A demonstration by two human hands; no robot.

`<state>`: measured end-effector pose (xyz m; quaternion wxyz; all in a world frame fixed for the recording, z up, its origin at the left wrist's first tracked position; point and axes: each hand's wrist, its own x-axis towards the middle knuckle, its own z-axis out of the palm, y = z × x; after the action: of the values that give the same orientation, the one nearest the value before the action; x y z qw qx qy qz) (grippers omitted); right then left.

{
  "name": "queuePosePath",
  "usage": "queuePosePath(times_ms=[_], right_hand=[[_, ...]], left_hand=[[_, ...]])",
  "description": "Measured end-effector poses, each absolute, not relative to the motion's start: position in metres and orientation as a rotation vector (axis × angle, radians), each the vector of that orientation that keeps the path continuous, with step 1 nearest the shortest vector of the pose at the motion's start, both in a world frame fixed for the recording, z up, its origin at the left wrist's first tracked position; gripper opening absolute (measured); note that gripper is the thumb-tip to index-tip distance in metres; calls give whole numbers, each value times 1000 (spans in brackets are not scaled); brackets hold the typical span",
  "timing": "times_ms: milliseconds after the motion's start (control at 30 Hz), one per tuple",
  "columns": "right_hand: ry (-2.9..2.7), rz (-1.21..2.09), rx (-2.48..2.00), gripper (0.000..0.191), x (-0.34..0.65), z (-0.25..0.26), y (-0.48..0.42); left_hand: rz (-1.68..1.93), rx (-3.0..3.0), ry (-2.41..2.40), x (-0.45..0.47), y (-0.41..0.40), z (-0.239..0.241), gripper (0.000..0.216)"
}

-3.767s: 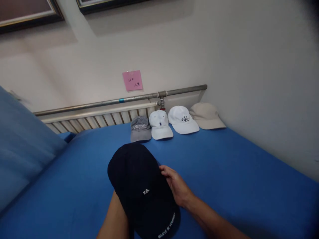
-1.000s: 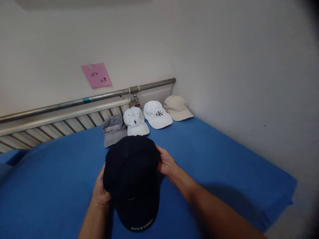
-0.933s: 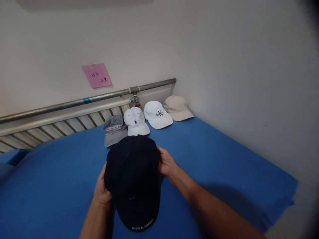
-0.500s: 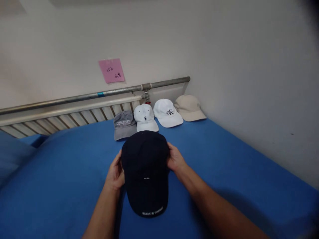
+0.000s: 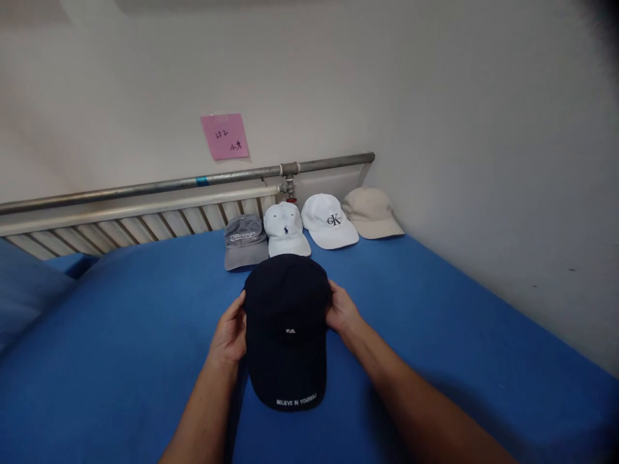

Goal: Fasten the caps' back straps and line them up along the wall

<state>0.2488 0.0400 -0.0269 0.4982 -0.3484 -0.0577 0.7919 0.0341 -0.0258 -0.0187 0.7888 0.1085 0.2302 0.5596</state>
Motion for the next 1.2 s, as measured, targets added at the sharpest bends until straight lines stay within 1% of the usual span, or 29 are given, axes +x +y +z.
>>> queuePosePath(times_ms=[267,367,533,667,733,833,1000,1133,1200], right_hand=[[-240,2005,-840,29,238,-22,20],[-344,2027,-877,21,232,-18,8],[-435,2127,-881,6,227,-14,-6],[-479,2224,-861,22,226,-16,-11],[-481,2225,-841,27,224,-17,-11],[-435,2202,-777,31,222,-21,-10],[-355,2175,-738,36,225,-27,-1],[-353,2214,-679,37,229,-27,3],[-362,2270,-629,35,229,-27,0]], left_hand=[[1375,225,362,20,-23,-19,39],[1493,163,403,14,-22,-15,37],[1699,17,618,10,-22,-1,39],[1807,-1,667,4,-22,5,37],[1842,6,674,0,-22,5,38],[1864,27,671,-3,-22,6,36],[1810,160,617,5,-28,9,24],[1747,416,576,2,-35,-1,40],[1683,505,532,-5,-39,-10,34]])
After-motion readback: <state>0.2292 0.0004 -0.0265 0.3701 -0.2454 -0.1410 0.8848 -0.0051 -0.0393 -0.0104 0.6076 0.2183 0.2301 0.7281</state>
